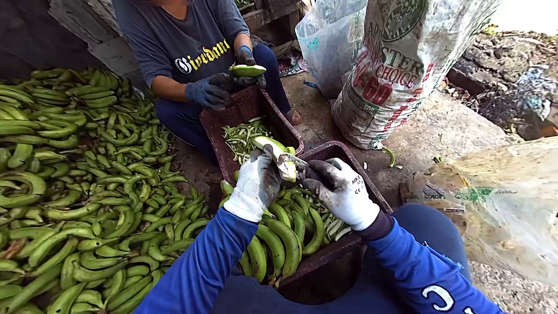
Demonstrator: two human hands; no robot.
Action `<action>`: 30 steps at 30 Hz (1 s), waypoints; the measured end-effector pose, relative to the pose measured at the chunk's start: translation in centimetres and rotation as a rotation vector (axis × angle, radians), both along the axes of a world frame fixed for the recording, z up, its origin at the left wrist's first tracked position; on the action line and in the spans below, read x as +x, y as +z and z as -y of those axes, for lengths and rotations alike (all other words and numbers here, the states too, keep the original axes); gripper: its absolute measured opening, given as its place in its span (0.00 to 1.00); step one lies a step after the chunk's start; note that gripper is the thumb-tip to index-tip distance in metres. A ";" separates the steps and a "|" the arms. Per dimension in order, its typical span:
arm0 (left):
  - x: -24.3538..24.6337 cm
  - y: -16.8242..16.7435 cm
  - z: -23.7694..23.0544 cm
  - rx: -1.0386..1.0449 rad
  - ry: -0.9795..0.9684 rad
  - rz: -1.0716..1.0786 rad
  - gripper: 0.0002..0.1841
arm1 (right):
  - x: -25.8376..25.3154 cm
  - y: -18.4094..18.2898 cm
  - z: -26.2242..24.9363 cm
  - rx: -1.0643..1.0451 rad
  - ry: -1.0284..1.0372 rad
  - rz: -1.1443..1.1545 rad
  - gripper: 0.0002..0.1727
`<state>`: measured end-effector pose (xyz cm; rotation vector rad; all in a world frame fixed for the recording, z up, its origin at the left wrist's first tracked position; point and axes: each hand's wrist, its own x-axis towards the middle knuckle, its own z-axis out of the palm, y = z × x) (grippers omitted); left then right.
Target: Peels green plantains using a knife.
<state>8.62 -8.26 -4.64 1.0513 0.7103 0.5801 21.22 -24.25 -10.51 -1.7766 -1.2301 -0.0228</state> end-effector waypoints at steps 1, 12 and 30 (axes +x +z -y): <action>0.0 0.1 0.2 0.041 -0.030 -0.013 0.18 | 0.1 0.1 0.0 0.003 -0.008 -0.017 0.25; -0.7 1.7 1.9 0.184 -0.553 -0.106 0.24 | 3.3 0.6 0.6 -0.020 0.002 -0.076 0.21; -0.7 -0.1 -0.8 -0.271 -0.119 0.172 0.24 | 1.2 -0.7 -0.1 0.041 0.169 0.017 0.25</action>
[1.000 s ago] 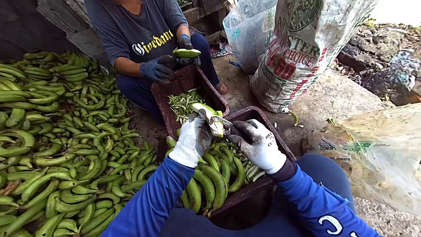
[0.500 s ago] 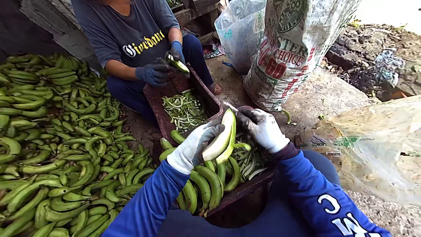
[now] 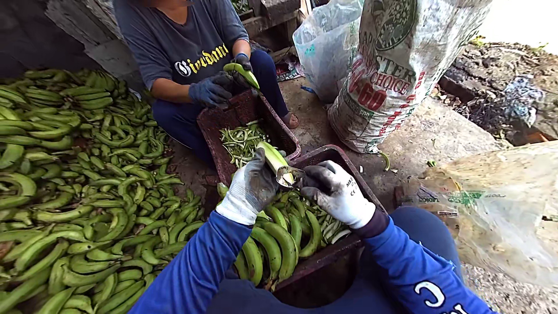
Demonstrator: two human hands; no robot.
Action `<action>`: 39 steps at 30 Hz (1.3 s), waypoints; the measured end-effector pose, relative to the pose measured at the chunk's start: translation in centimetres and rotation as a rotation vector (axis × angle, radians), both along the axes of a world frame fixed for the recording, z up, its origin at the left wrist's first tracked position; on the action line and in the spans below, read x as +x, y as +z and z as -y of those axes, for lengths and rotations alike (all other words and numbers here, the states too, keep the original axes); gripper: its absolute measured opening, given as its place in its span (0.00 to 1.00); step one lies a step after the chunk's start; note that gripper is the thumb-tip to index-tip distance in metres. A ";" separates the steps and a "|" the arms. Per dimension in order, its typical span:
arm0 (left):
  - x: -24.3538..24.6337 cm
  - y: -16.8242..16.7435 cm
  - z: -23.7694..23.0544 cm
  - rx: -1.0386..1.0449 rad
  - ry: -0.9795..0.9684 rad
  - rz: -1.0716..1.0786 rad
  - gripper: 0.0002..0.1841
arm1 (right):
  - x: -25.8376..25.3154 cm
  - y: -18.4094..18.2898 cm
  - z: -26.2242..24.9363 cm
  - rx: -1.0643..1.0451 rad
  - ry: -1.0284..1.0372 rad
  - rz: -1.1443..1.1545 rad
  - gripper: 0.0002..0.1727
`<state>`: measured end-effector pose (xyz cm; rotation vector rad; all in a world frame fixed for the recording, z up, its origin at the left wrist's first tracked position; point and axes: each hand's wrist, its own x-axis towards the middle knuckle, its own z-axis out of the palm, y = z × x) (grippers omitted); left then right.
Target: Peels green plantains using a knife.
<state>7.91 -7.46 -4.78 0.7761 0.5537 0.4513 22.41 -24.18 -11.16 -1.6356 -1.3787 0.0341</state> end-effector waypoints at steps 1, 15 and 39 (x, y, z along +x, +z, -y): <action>-0.2 0.4 0.3 0.062 -0.080 -0.039 0.23 | 0.2 0.2 -0.1 0.016 0.002 0.007 0.25; -0.2 0.5 -0.1 0.204 -0.092 -0.030 0.25 | 2.6 1.3 1.7 -0.004 -0.039 -0.088 0.25; -0.4 1.4 0.6 0.341 -0.510 0.008 0.24 | 3.3 2.3 1.2 -0.056 -0.022 -0.097 0.21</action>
